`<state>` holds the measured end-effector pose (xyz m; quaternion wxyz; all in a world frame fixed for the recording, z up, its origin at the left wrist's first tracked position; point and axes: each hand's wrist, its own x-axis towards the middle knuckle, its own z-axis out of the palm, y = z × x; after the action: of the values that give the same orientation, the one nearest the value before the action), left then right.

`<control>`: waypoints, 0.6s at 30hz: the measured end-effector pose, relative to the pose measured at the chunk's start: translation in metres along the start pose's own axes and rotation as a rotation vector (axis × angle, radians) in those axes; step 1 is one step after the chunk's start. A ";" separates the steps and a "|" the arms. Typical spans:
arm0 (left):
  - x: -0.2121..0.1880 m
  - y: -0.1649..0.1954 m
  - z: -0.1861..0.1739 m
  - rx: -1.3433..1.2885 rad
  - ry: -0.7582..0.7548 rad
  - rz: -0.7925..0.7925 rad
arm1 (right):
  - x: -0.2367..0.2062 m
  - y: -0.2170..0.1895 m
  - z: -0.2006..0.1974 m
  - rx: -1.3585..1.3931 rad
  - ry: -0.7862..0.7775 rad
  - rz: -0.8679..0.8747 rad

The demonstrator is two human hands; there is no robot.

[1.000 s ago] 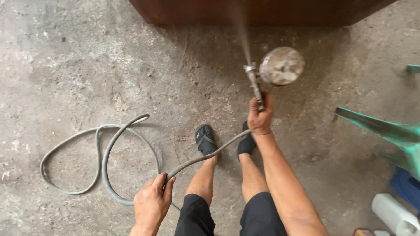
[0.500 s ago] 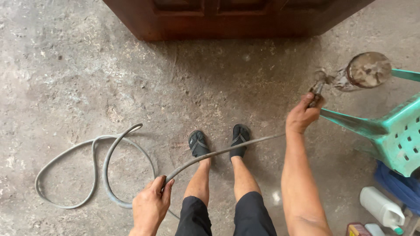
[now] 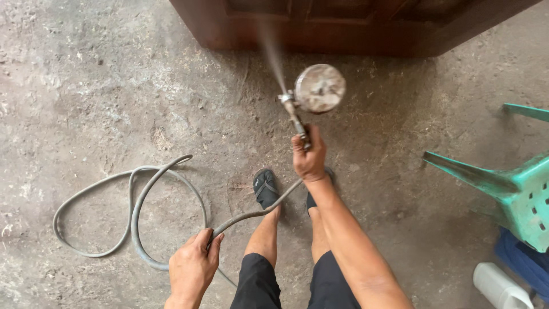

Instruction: The person pours finishing liquid from a can into the cup of a spray gun, attaches the cup to the gun, and then sprays the paneled surfaces of a large wooden cabinet, moving the gun across the panels while holding the hose. At the end they stop spraying and step away from the cabinet.

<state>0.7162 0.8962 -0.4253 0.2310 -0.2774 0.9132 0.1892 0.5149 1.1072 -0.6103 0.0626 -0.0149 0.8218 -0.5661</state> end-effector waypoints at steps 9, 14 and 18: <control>-0.011 0.017 0.010 -0.016 -0.035 0.027 | -0.005 -0.017 -0.003 -0.074 0.051 -0.105; -0.016 0.025 0.009 -0.034 -0.050 0.029 | -0.007 0.016 -0.056 -0.130 0.210 -0.108; -0.019 0.030 0.010 -0.040 -0.058 0.040 | -0.006 0.043 -0.110 -0.147 0.297 -0.002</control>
<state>0.7157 0.9323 -0.4167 0.2481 -0.2579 0.9075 0.2201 0.5100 1.2257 -0.6116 -0.0614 0.0638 0.8613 -0.5004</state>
